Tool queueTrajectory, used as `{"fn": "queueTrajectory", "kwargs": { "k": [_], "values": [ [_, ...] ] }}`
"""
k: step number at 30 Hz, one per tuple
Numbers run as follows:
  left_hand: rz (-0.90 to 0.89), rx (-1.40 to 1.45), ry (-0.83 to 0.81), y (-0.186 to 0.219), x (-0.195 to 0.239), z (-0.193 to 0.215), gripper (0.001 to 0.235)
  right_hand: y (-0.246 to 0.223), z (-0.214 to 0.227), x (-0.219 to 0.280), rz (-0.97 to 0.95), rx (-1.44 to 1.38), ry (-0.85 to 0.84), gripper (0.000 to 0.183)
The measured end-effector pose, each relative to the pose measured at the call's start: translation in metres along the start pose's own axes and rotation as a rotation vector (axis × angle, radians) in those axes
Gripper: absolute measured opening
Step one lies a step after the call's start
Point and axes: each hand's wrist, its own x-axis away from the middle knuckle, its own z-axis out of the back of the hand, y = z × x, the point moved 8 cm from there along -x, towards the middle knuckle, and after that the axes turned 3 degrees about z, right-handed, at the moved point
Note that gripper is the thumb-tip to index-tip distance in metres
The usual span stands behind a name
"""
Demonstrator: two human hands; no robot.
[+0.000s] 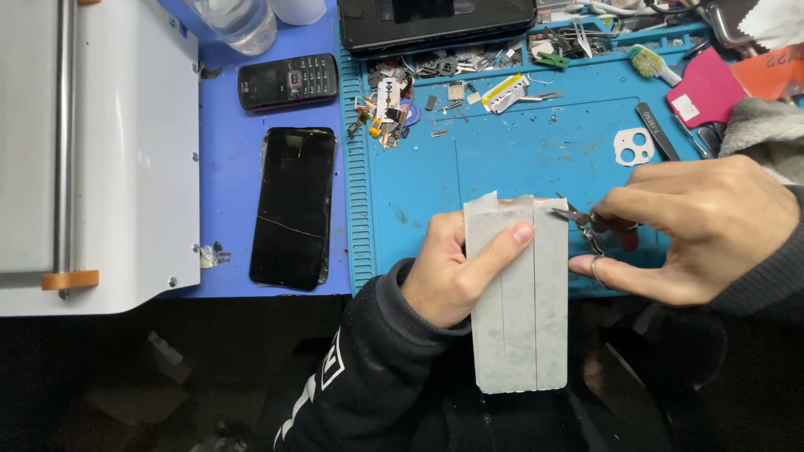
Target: Preparing and cleaning a smartphone screen component for remanufacturing, including trimming adhesive and labeling the part.
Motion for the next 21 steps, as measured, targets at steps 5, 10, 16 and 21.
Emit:
{"fn": "queueTrajectory", "kwargs": {
  "k": [5,10,16,21],
  "values": [
    [0.018,0.012,-0.014,0.0,0.0,0.0,0.033,-0.001,0.001,0.001,0.01,0.026,0.017,0.052],
    [0.041,0.033,-0.017,-0.003,0.0,0.0,0.033,0.004,0.0,0.006,0.046,0.023,0.034,0.05],
    [0.048,0.071,-0.022,-0.004,0.002,-0.003,0.032,0.005,0.001,0.009,0.079,-0.009,0.015,0.046],
    [0.043,0.055,-0.034,-0.011,0.001,-0.002,0.031,0.027,-0.008,0.014,0.167,-0.005,-0.057,0.043]
  ]
}}
